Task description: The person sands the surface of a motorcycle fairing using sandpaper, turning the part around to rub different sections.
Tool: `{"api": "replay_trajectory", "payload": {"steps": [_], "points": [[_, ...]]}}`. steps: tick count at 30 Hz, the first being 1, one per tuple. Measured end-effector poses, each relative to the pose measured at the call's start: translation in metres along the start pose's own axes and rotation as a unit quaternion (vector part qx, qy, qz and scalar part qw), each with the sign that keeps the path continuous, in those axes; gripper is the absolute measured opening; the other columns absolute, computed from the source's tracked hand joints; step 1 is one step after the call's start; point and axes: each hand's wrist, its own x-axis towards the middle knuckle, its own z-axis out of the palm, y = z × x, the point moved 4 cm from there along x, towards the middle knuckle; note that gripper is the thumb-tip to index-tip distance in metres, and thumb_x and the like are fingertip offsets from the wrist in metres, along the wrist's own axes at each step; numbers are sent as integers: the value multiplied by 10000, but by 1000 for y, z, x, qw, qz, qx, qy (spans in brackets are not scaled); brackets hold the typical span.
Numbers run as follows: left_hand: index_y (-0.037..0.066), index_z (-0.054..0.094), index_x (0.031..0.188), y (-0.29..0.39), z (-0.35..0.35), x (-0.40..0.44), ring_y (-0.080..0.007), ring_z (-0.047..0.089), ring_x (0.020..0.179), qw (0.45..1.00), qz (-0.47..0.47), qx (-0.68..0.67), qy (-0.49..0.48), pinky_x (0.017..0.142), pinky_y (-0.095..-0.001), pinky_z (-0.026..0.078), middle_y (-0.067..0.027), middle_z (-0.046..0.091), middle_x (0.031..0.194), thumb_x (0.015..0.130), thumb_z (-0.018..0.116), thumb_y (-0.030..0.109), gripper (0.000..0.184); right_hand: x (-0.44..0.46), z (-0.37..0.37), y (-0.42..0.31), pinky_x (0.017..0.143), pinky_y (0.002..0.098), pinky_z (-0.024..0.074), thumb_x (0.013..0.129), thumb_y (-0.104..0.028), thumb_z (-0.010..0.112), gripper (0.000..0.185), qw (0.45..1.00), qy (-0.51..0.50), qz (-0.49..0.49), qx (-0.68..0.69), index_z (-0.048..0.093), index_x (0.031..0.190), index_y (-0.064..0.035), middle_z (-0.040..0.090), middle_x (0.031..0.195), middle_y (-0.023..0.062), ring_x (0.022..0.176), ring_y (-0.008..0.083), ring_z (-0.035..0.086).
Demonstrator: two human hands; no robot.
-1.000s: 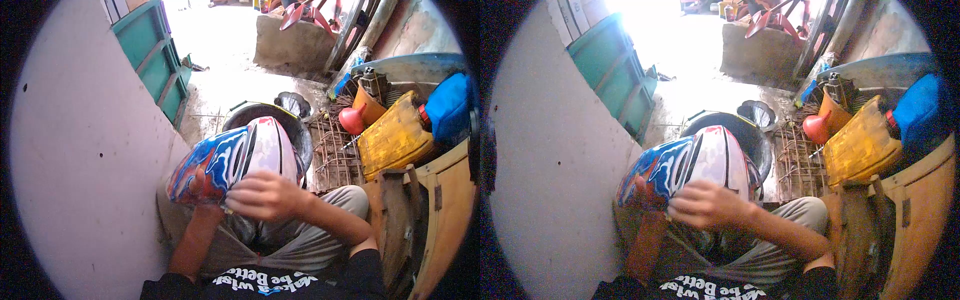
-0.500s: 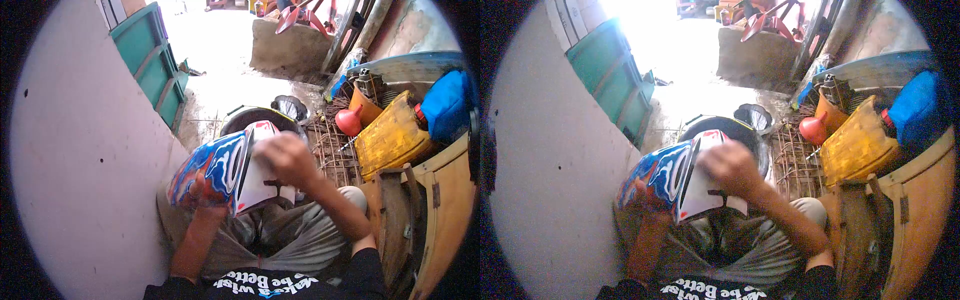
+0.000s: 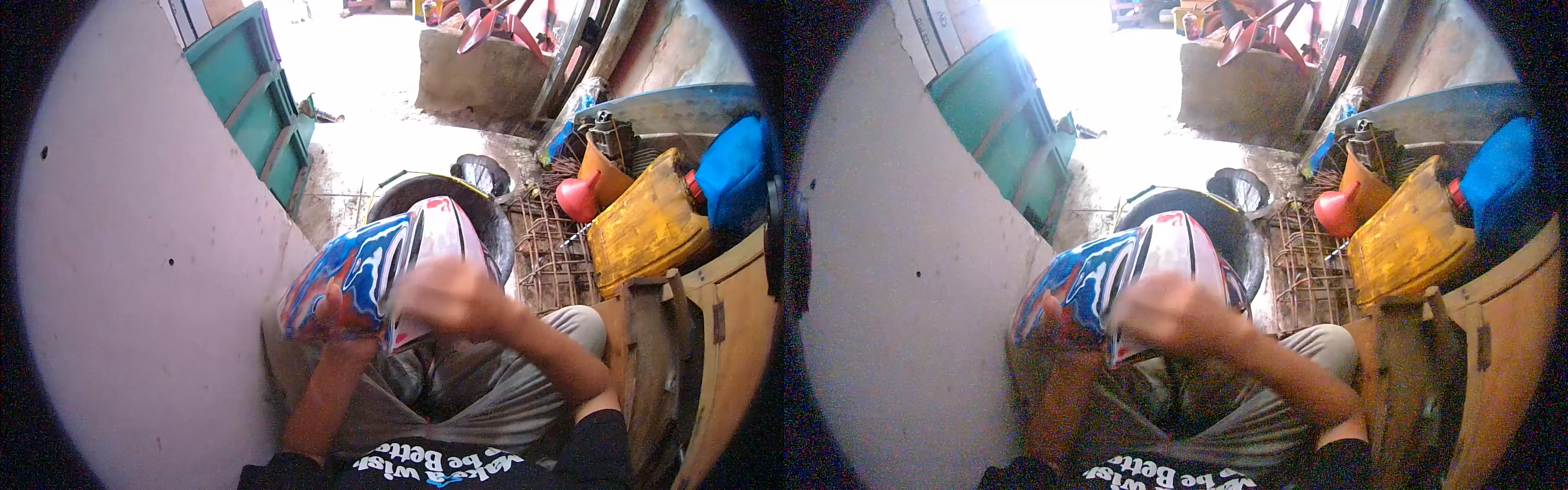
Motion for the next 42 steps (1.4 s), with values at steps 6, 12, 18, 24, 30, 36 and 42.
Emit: {"api": "replay_trajectory", "payload": {"steps": [6,12,18,24,30,36,42], "points": [[9,385,1540,-7,-1,-1,-351,573,1328,999,-6,-16,34,1122,-509,477,-201,549,1479,859,767,543,946,0,0,-4,904,388,564,859,-161,682,160,999,-8,49,7,709,1014,-134,726,996,30,1010,221,716],[12,401,1529,12,53,-5,-357,576,1323,993,34,100,57,1127,-510,470,-196,552,1476,846,776,561,953,-2,-19,49,777,408,549,819,-150,727,204,982,3,156,-110,710,1022,-144,723,985,53,887,264,692],[24,401,1533,-3,16,4,-358,579,1322,1000,-4,3,7,1130,-510,468,-197,553,1477,851,780,537,934,11,-2,-33,878,386,584,858,-140,672,178,996,-3,-83,-20,707,1029,-104,712,1024,46,980,217,711],[25,406,1531,-15,-15,0,-359,575,1328,999,-21,-48,12,1135,-519,465,-193,551,1482,842,789,550,947,-5,-13,29,796,412,560,830,-184,725,195,989,-13,118,-87,716,1013,-118,692,950,32,894,239,691],[25,408,1531,1,16,-5,-359,574,1325,998,-46,6,29,1123,-514,474,-193,552,1480,841,770,577,955,-4,0,16,849,390,574,849,-160,705,177,998,13,39,-37,711,1024,-133,724,1020,49,951,224,709],[19,395,1535,-6,2,6,-355,590,1307,1000,6,-13,-22,1107,-508,490,-202,546,1481,837,793,531,952,3,2,-20,905,387,574,876,-139,646,185,1000,1,-23,-12,717,1045,-115,713,1010,38,1025,233,707],[7,394,1533,-7,9,-1,-353,593,1305,998,-32,-46,2,1116,-512,483,-203,566,1460,831,795,522,958,-1,-19,44,827,397,558,863,-139,682,175,981,21,157,-115,713,1036,-142,731,1021,59,982,233,710]]}}
